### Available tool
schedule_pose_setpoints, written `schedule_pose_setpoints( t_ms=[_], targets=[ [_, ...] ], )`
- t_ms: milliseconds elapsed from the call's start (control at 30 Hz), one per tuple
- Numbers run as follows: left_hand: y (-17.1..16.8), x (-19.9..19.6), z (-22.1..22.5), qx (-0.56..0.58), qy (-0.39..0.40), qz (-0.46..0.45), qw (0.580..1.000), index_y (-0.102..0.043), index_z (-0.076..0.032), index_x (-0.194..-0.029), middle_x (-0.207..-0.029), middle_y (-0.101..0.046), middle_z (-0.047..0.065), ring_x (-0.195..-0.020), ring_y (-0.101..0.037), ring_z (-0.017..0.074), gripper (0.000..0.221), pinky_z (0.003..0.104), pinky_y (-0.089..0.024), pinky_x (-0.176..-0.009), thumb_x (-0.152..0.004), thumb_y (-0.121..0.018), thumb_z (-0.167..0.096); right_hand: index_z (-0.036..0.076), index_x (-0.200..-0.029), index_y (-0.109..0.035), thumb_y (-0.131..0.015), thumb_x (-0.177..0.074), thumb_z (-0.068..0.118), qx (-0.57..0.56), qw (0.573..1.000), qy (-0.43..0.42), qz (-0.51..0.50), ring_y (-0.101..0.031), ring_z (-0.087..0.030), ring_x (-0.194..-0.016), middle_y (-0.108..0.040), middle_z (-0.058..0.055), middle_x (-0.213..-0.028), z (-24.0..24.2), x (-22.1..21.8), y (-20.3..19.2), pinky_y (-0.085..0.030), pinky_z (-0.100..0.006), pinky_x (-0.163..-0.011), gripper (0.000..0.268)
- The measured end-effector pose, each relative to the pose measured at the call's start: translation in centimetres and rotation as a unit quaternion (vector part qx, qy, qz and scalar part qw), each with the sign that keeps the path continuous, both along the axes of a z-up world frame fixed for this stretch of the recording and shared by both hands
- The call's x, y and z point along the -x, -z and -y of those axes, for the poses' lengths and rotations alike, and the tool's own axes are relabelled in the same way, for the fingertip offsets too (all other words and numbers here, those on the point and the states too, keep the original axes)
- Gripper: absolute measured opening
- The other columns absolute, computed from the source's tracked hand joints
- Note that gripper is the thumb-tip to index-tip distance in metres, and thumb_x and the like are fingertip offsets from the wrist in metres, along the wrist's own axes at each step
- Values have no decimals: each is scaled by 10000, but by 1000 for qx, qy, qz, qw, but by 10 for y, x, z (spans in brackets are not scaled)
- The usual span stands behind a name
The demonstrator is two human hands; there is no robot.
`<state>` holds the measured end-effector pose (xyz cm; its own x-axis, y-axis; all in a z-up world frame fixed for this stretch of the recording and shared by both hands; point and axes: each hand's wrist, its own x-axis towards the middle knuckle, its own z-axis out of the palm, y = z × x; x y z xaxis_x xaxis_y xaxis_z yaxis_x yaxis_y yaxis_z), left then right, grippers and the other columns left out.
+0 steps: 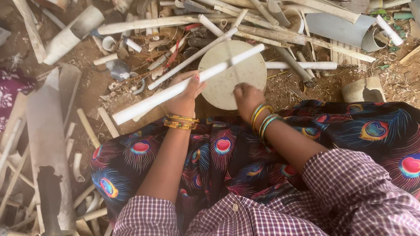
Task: The person uses a knife to cut and carve sections of white PVC pipe while sitting on the ground among a large pile of scrap pipe and fittings.
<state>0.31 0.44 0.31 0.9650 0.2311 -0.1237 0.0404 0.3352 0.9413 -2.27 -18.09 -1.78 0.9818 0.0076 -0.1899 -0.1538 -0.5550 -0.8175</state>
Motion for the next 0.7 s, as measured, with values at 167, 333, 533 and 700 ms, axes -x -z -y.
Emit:
schedule_pose_setpoints(
  t_ms=[167,333,533,700],
  targets=[
    [7,0,-5,12,22,11,1000,-652,103,-1085,-1082,-713,206,-973,-734,263,225,387,-660,-897,-943,-711,-60,43,-1256,-654,-489,-973,223,-70,993,-93,-36,-725,-349,-711,-725,-240,-787,1,0,8,-579,-427,-734,374],
    [9,-3,-4,-31,32,32,998,-656,123,-1079,-1084,-712,228,-903,-719,269,207,358,-620,-848,-932,-729,-3,55,-1155,-746,-539,-1011,252,-2,999,-36,-1,-713,-344,-830,-738,-226,-905,-3,1,2,-568,-432,-783,320],
    [6,0,-2,47,-6,-5,999,-631,104,-1018,-1052,-720,215,-940,-763,278,180,379,-683,-859,-892,-705,0,63,-1184,-727,-545,-1001,260,-67,997,-31,-30,-739,-299,-772,-756,-196,-892,-7,4,-1,-595,-415,-742,325],
    [-3,-6,-3,26,-6,9,1000,-621,93,-1054,-1065,-722,220,-970,-747,291,196,415,-669,-875,-906,-714,4,65,-1205,-720,-525,-1000,229,-23,998,-25,-54,-724,-283,-713,-758,-191,-849,-5,-3,4,-584,-414,-720,327]
  ],
)
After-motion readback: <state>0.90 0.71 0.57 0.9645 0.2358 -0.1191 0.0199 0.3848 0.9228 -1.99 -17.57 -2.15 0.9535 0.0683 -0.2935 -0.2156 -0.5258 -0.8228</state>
